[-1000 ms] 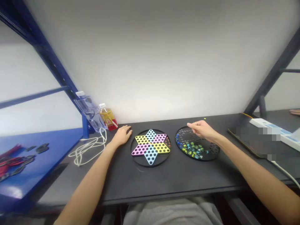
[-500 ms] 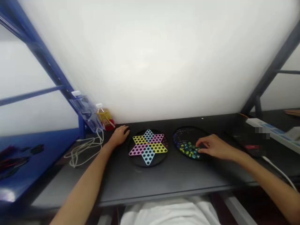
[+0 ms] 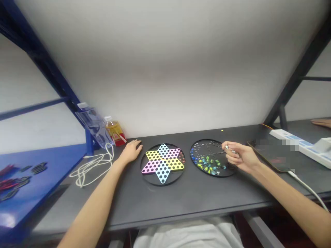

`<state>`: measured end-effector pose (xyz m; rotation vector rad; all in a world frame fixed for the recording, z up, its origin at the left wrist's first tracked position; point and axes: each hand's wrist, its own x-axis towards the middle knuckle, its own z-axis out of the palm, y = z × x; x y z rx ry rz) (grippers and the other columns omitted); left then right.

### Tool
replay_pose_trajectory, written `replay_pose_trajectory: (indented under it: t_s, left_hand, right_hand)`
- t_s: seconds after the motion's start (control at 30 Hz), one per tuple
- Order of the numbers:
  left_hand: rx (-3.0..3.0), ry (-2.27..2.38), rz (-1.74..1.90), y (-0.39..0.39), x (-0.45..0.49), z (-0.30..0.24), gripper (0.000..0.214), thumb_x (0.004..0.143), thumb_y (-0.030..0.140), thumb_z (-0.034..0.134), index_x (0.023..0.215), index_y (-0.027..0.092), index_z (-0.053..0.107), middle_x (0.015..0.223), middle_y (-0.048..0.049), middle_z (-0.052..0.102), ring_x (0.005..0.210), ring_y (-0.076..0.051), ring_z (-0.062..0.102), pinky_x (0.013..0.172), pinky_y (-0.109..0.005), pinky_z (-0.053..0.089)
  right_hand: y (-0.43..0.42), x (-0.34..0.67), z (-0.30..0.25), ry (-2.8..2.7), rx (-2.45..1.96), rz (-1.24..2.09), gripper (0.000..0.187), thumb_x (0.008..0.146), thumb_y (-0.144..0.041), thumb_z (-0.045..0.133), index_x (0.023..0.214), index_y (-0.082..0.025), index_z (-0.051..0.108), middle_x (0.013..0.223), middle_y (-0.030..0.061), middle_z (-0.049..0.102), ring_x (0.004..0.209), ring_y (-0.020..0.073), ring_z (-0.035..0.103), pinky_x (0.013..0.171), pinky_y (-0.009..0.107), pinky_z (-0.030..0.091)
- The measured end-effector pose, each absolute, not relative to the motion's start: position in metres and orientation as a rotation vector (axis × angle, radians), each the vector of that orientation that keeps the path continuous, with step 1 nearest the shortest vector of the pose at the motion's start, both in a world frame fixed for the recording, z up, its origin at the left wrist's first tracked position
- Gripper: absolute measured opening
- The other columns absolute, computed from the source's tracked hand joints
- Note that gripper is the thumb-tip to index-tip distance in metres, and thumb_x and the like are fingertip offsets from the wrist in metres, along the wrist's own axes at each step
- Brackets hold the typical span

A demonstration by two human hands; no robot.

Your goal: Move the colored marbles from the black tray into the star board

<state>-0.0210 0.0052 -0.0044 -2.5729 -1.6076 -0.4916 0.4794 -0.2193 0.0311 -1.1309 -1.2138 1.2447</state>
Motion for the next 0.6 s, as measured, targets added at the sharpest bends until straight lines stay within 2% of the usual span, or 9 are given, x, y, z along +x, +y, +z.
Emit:
replay_pose_trajectory:
  t_s: [0.13, 0.2, 0.27, 0.33, 0.43, 0.5, 0.6]
  left_hand:
    - [-2.567, -1.611, -0.486, 0.005, -0.02, -0.003, 0.054, 0.092, 0.046, 0.037, 0.131, 0.013, 0.056, 0.137, -0.0131, 0.055, 0.13, -0.028, 0.046, 0.113, -0.043, 0.03]
    - [-2.568, -1.614, -0.483, 0.005, -0.02, -0.004, 0.055, 0.092, 0.046, 0.037, 0.131, 0.013, 0.056, 0.137, -0.0129, 0.055, 0.131, -0.028, 0.045, 0.113, -0.044, 0.031]
    - [-2.564, -1.624, -0.478, 0.005, -0.02, -0.004, 0.055, 0.092, 0.046, 0.037, 0.131, 0.013, 0.056, 0.137, -0.0127, 0.054, 0.131, -0.028, 0.045, 0.113, -0.043, 0.031]
    - [-2.559, -1.63, -0.489, 0.005, -0.02, -0.005, 0.055, 0.092, 0.047, 0.037, 0.131, 0.014, 0.057, 0.137, -0.0124, 0.054, 0.131, -0.028, 0.045, 0.113, -0.043, 0.031]
    - [-2.565, -1.627, -0.507, 0.005, -0.02, -0.005, 0.055, 0.092, 0.048, 0.038, 0.13, 0.014, 0.057, 0.136, -0.0118, 0.055, 0.131, -0.028, 0.045, 0.113, -0.042, 0.031]
    - [-2.568, -1.617, -0.508, 0.005, -0.02, -0.005, 0.055, 0.092, 0.048, 0.037, 0.131, 0.014, 0.057, 0.137, -0.012, 0.055, 0.13, -0.028, 0.045, 0.113, -0.042, 0.03]
    - [-2.565, -1.611, -0.496, 0.005, -0.02, -0.005, 0.056, 0.092, 0.048, 0.036, 0.131, 0.013, 0.056, 0.138, -0.0128, 0.054, 0.13, -0.027, 0.046, 0.113, -0.042, 0.03]
  right_hand:
    - [-0.209, 0.484, 0.027, -0.982, -1.036, 1.414, 0.034, 0.085, -0.05, 0.048, 0.067, -0.021, 0.046, 0.052, -0.0071, 0.027, 0.038, 0.0073, 0.011, 0.038, 0.025, 0.013]
    - [-0.208, 0.484, 0.025, -1.012, -1.123, 1.359, 0.045, 0.086, -0.051, 0.051, 0.057, -0.022, 0.034, 0.05, -0.0068, 0.026, 0.038, 0.0068, 0.012, 0.039, 0.026, 0.01]
    - [-0.213, 0.481, 0.026, -1.151, -1.275, 1.235, 0.052, 0.086, -0.053, 0.053, 0.052, -0.022, 0.028, 0.046, -0.0072, 0.022, 0.038, 0.007, 0.013, 0.04, 0.026, 0.01]
    - [-0.224, 0.475, 0.03, -1.4, -1.453, 1.054, 0.053, 0.087, -0.056, 0.052, 0.05, -0.021, 0.036, 0.042, -0.0057, 0.025, 0.039, 0.0087, 0.022, 0.042, 0.026, 0.015]
    - [-0.244, 0.463, 0.038, -1.833, -1.61, 0.686, 0.045, 0.09, -0.054, 0.048, 0.063, -0.019, 0.057, 0.056, 0.0017, 0.053, 0.054, 0.0149, 0.048, 0.053, 0.027, 0.031]
    - [-0.257, 0.454, 0.041, -1.995, -1.688, 0.505, 0.039, 0.092, -0.051, 0.045, 0.072, -0.022, 0.06, 0.065, 0.0032, 0.061, 0.062, 0.0185, 0.055, 0.06, 0.029, 0.034]
    - [-0.268, 0.445, 0.037, -2.077, -1.785, 0.378, 0.03, 0.093, -0.048, 0.045, 0.082, -0.025, 0.062, 0.067, 0.0041, 0.064, 0.064, 0.0224, 0.06, 0.061, 0.03, 0.035]
